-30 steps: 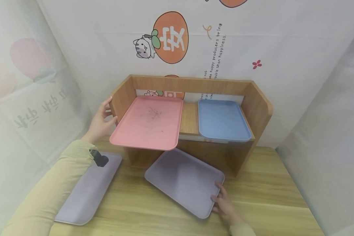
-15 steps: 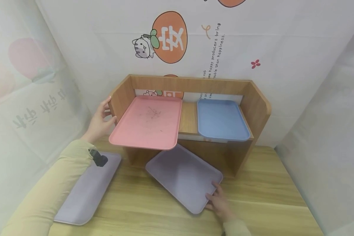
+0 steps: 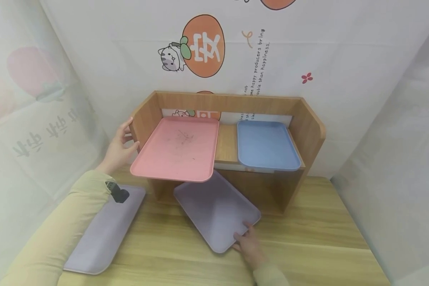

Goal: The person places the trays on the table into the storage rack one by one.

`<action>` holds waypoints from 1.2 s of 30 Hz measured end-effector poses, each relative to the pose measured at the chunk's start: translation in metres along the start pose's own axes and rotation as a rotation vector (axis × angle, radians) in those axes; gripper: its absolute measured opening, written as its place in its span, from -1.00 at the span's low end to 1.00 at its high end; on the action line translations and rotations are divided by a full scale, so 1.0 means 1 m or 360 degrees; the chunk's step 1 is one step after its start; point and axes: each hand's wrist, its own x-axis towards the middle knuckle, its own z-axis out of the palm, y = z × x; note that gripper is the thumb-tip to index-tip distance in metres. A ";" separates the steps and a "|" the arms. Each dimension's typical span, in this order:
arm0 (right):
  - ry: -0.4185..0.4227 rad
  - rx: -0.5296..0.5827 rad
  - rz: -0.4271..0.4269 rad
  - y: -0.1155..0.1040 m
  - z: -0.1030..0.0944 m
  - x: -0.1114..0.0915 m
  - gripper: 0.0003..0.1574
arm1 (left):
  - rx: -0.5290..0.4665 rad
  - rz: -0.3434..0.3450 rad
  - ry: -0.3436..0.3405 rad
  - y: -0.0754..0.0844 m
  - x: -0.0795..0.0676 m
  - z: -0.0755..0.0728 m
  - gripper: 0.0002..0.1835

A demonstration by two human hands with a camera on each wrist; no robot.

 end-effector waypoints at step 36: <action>-0.0003 -0.0123 -0.0010 -0.031 -0.023 0.015 -0.05 | 0.0009 0.0032 0.0019 -0.001 0.001 0.002 -0.15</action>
